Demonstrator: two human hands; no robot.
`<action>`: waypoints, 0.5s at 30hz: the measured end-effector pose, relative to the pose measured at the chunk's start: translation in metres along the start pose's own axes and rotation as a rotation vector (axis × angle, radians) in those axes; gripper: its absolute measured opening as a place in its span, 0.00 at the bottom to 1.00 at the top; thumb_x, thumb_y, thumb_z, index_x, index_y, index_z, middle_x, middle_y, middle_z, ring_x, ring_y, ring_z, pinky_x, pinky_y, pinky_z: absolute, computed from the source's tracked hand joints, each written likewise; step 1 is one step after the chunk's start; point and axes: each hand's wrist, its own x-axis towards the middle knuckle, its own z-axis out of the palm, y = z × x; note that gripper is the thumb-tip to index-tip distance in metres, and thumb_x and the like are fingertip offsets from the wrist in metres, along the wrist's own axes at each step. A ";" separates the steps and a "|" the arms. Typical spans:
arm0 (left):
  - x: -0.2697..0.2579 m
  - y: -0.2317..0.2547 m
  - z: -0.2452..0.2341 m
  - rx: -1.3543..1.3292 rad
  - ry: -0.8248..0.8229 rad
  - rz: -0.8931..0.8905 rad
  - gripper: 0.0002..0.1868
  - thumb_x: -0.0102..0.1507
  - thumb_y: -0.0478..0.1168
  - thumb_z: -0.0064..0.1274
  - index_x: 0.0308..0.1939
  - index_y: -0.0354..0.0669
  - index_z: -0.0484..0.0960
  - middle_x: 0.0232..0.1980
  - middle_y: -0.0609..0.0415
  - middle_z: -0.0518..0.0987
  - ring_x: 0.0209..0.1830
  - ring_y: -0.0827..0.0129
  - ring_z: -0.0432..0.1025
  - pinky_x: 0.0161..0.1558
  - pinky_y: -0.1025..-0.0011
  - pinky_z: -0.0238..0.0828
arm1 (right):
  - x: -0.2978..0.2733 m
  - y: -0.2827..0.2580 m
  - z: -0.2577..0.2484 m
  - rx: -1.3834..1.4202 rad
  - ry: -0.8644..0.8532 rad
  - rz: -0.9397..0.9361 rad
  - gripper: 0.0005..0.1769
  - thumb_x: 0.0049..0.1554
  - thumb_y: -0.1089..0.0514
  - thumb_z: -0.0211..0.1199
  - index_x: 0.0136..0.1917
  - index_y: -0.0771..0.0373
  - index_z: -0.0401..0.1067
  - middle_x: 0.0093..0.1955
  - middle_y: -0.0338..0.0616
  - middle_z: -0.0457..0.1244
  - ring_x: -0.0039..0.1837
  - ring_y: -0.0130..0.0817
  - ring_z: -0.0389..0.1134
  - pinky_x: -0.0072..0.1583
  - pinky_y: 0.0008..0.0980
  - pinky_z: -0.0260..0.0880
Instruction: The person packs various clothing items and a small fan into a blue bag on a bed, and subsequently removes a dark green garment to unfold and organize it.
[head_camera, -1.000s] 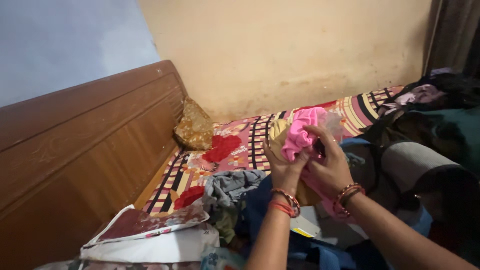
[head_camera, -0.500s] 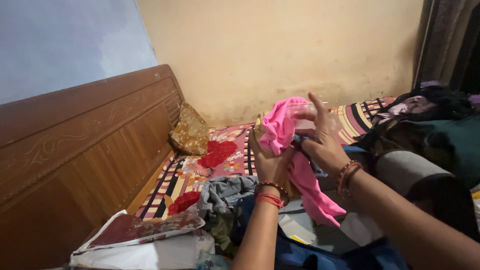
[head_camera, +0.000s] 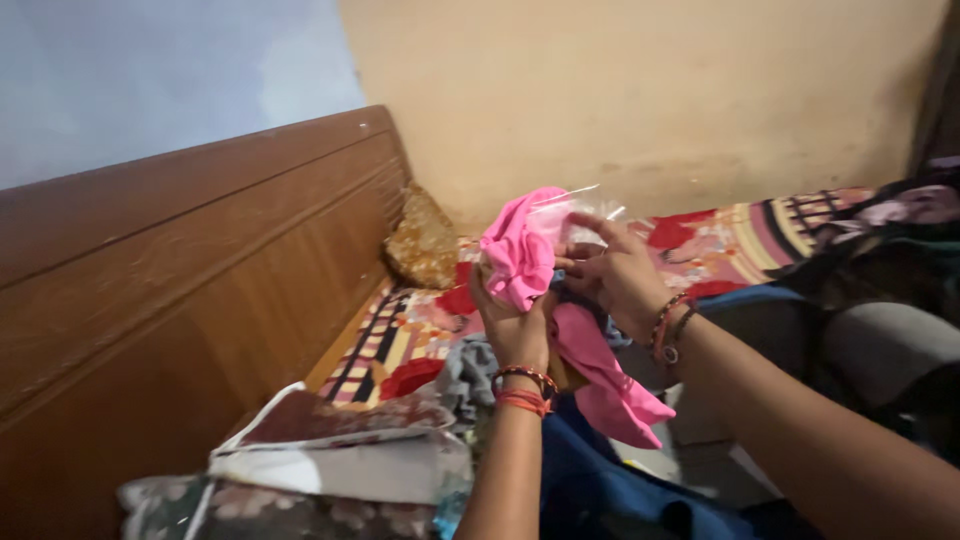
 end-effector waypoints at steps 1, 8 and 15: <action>0.004 0.000 -0.011 0.014 0.012 0.025 0.52 0.55 0.30 0.63 0.79 0.41 0.50 0.74 0.45 0.67 0.71 0.63 0.67 0.69 0.67 0.64 | 0.003 0.007 0.010 0.010 -0.032 0.002 0.38 0.49 0.78 0.46 0.73 0.63 0.61 0.58 0.49 0.64 0.58 0.36 0.70 0.55 0.32 0.73; 0.024 0.032 -0.085 0.086 0.185 0.036 0.46 0.58 0.33 0.63 0.75 0.36 0.53 0.68 0.47 0.71 0.66 0.65 0.69 0.67 0.68 0.64 | 0.013 0.051 0.084 0.079 -0.159 0.048 0.35 0.46 0.79 0.43 0.68 0.70 0.63 0.59 0.53 0.68 0.58 0.38 0.73 0.55 0.32 0.72; 0.043 0.063 -0.182 0.125 0.314 0.176 0.45 0.55 0.30 0.67 0.71 0.34 0.57 0.66 0.46 0.70 0.65 0.63 0.68 0.67 0.66 0.64 | 0.006 0.079 0.155 -0.060 -0.282 0.200 0.40 0.48 0.76 0.48 0.73 0.56 0.60 0.59 0.53 0.66 0.57 0.41 0.71 0.56 0.40 0.77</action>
